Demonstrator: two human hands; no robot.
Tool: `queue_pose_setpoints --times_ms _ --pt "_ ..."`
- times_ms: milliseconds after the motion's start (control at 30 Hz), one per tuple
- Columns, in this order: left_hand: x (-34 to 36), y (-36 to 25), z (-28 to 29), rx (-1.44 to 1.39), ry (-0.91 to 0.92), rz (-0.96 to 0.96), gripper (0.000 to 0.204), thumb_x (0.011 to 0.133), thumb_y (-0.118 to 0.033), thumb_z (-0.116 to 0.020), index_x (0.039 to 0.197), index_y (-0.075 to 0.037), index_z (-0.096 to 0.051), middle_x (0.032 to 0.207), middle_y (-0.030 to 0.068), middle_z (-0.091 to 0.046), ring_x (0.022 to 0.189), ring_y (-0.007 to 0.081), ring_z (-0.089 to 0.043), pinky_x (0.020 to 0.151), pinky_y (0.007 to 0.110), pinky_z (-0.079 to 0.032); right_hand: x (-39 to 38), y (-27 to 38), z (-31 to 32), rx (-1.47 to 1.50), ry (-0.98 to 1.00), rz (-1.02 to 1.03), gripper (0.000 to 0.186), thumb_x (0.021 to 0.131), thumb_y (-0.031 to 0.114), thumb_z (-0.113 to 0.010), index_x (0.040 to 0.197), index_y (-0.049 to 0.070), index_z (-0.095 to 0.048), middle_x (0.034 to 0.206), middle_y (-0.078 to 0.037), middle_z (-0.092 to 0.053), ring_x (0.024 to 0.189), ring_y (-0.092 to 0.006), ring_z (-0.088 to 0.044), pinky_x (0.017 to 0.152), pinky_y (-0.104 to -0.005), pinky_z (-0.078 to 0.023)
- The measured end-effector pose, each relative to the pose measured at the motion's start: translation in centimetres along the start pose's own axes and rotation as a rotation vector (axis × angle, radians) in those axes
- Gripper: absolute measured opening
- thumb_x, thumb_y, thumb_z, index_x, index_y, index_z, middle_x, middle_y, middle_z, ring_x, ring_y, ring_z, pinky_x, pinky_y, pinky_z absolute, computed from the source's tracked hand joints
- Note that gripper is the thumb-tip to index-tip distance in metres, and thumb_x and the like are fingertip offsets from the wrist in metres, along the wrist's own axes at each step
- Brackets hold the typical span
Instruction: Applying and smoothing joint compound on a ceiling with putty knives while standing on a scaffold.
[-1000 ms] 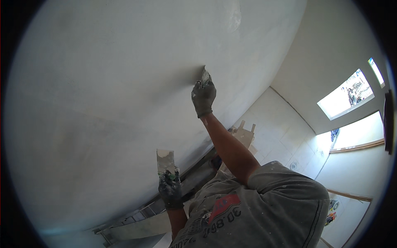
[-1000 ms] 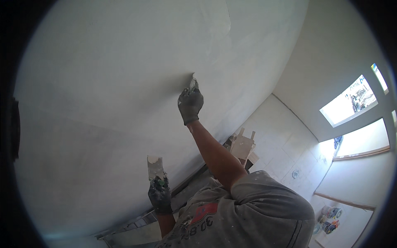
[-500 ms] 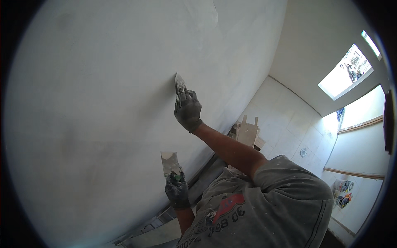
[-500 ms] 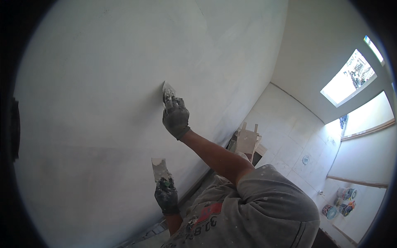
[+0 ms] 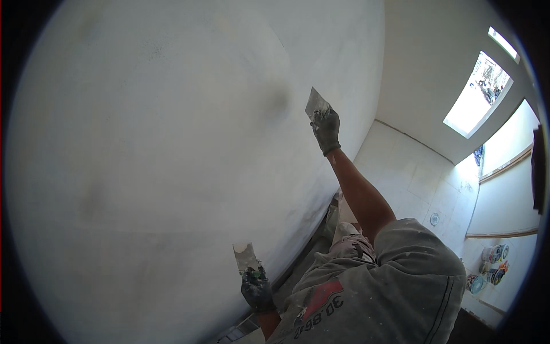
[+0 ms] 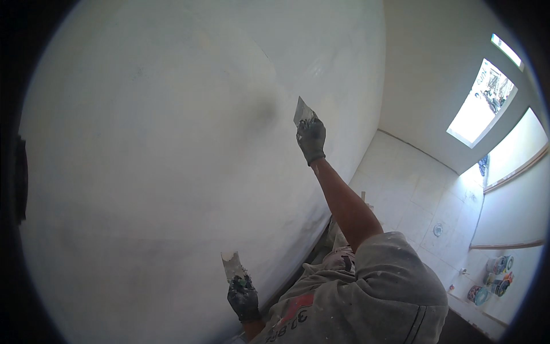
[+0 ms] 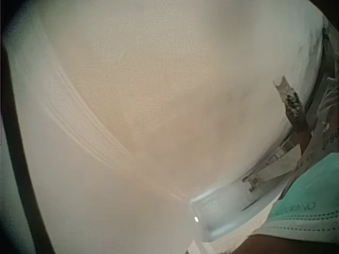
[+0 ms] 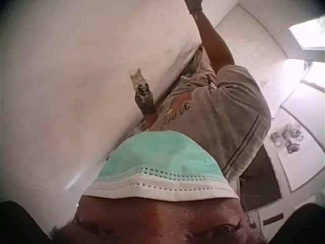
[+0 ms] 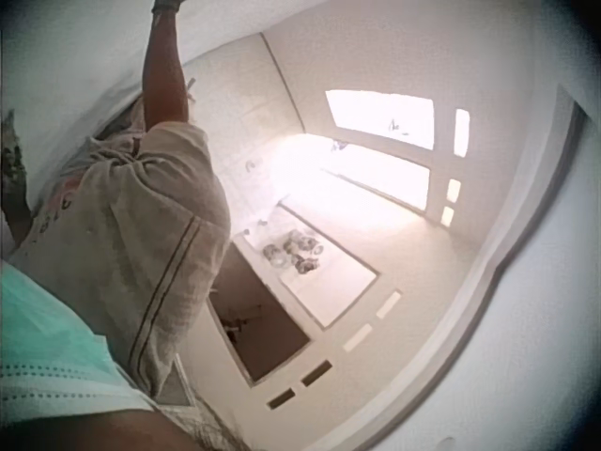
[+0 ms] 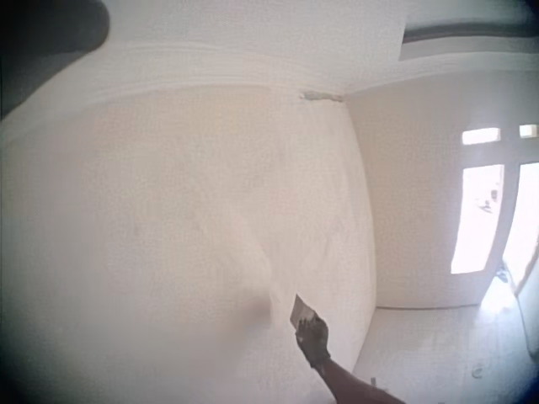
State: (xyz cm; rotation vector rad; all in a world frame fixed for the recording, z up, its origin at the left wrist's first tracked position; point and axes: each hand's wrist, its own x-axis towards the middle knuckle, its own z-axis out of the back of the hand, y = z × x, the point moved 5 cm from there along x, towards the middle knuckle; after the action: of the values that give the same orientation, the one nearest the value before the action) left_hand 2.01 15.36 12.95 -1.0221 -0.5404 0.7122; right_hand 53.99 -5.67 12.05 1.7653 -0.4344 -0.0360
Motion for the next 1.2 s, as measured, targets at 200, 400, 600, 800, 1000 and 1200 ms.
queue_pose_setpoints --times_ms 200,400,600,800,1000,1200 --pt "-0.4 -0.6 -0.8 -1.228 -0.153 0.420 0.023 0.099 -0.011 -0.054 0.110 0.009 -0.059 0.119 0.0190 -0.062 0.110 0.0268 -0.061 0.100 0.037 -0.050 5.5 5.0 -3.7 0.356 0.085 -0.313 0.014 0.085 0.008 -0.062 0.096 0.001 -0.065 0.080 -0.009 -0.062 0.064 -0.0210 -0.063 0.050 -0.0386 -0.052" --pt "0.0 -1.7 -2.1 -0.618 -0.182 0.103 0.013 0.090 -0.004 -0.069 0.097 0.007 -0.065 0.092 0.0122 -0.070 0.083 0.0250 -0.068 0.082 0.031 -0.054 11.1 3.9 -4.9 0.239 0.117 -0.315 0.012 0.085 0.004 -0.053 0.090 -0.003 -0.061 0.084 -0.013 -0.061 0.064 -0.0280 -0.063 0.054 -0.0464 -0.058" --pt "-0.7 -0.2 -0.8 -0.347 -0.137 0.013 0.030 0.097 -0.013 -0.058 0.118 0.008 -0.056 0.114 0.0160 -0.064 0.106 0.0279 -0.062 0.102 0.038 -0.049 10.5 32.4 -10.3 0.563 0.317 -0.008 0.018 0.080 0.004 -0.056 0.064 0.005 -0.049 0.068 -0.004 -0.048 0.055 -0.0158 -0.054 0.048 -0.0426 -0.056" --pt "0.1 1.0 -3.1 -1.392 -0.121 0.346 0.036 0.097 -0.013 -0.054 0.127 0.006 -0.050 0.115 0.0145 -0.063 0.114 0.0299 -0.059 0.109 0.046 -0.044 14.8 48.7 -14.2 -0.121 0.400 0.952 0.010 0.089 0.009 -0.057 0.088 0.005 -0.066 0.077 -0.007 -0.067 0.059 -0.0219 -0.064 0.058 -0.0358 -0.057" --pt "0.0 2.1 -3.1 -1.439 -0.154 0.362 0.036 0.098 -0.012 -0.052 0.129 0.006 -0.049 0.117 0.0157 -0.063 0.115 0.0303 -0.059 0.110 0.046 -0.043 9.0 52.1 -16.5 0.632 1.342 0.631 0.042 0.096 0.049 -0.051 0.075 0.012 -0.050 0.063 0.000 -0.045 0.046 -0.0129 -0.051 0.037 -0.0274 -0.041" --pt "-0.4 4.5 -2.4 -1.276 -0.255 0.392 0.029 0.097 -0.007 -0.051 0.123 0.006 -0.053 0.119 0.0187 -0.061 0.112 0.0293 -0.059 0.107 0.046 -0.048 3.7 39.7 -12.5 -0.915 0.243 1.472 0.042 0.084 0.011 -0.063 0.125 0.021 -0.065 0.122 -0.008 -0.063 0.121 -0.0317 -0.054 0.101 -0.0461 -0.046"
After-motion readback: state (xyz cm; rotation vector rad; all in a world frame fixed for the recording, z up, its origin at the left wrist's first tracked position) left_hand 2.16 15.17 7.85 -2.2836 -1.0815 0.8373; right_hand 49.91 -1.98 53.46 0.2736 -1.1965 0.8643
